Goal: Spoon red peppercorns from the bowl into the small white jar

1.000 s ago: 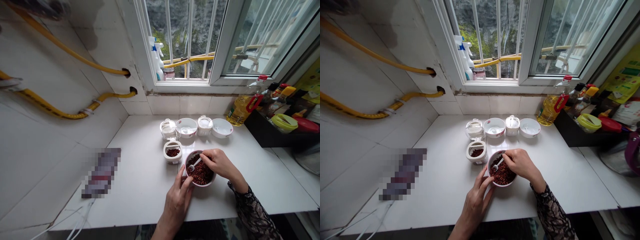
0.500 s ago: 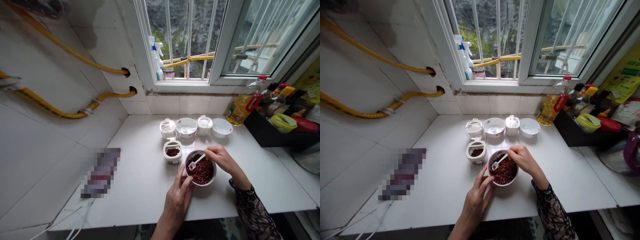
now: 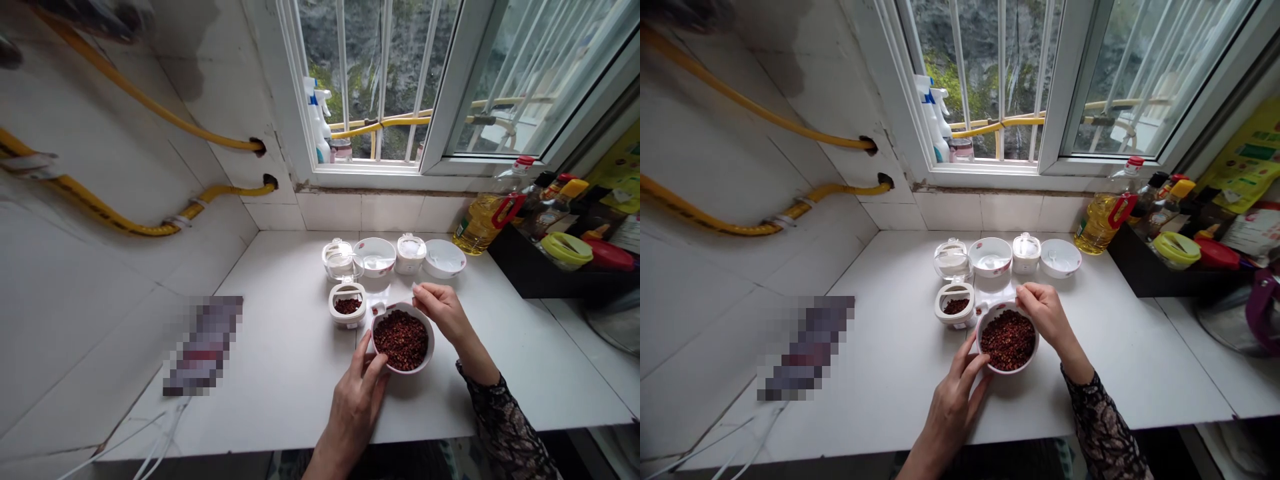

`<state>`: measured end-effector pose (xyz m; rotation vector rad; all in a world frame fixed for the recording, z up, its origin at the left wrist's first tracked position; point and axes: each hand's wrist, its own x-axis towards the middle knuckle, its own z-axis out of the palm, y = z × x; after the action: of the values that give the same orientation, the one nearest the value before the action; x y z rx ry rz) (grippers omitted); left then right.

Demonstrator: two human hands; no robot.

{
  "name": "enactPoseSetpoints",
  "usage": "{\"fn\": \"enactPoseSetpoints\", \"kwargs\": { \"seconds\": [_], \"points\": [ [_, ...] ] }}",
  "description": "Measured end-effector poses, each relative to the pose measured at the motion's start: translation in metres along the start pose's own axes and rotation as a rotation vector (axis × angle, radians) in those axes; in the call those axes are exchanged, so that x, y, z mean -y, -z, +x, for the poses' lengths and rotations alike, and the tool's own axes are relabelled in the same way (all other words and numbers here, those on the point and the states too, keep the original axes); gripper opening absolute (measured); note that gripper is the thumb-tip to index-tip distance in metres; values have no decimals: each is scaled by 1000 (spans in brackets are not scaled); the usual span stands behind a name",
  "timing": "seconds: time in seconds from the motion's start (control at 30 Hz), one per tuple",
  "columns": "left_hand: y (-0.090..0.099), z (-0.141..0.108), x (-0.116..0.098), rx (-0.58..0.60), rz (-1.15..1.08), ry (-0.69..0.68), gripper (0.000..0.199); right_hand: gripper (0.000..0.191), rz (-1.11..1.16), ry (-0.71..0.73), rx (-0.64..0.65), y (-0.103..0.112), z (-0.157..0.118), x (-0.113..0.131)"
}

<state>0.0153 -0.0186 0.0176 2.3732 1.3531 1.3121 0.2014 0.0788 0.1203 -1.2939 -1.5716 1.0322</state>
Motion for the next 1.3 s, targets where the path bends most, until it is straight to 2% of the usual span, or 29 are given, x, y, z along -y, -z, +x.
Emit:
{"fn": "enactPoseSetpoints", "kwargs": {
  "seconds": [0.1,0.2,0.33,0.43,0.57,0.7,0.8,0.9,1.0,1.3],
  "points": [
    [0,0,0,-12,5,-4,23,41,-115,213,-117,-14,-4,14],
    [-2,0,1,-33,4,-13,22,36,-341,473,-200,-30,-8,18],
    [-3,-1,2,-21,-16,-11,26,32,-727,862,-192,-46,-7,11],
    [-2,-1,2,-21,-20,-10,27,29,-777,950,-171,-40,-6,10],
    [-1,0,0,-11,-17,5,23,34,-632,780,-207,-12,-7,13],
    [0,0,-1,-7,-4,3,24,39,-659,536,-69,7,-6,8],
    [0,0,0,-9,7,-1,24,39,-710,356,61,3,-6,1],
    [1,0,0,2,20,9,26,37,-669,250,144,-6,-7,-3],
    [1,0,0,10,20,13,25,40,-572,185,141,-7,-6,-5],
    [0,-1,0,9,-2,13,25,41,-255,34,129,7,-3,-5]
  ]
}}
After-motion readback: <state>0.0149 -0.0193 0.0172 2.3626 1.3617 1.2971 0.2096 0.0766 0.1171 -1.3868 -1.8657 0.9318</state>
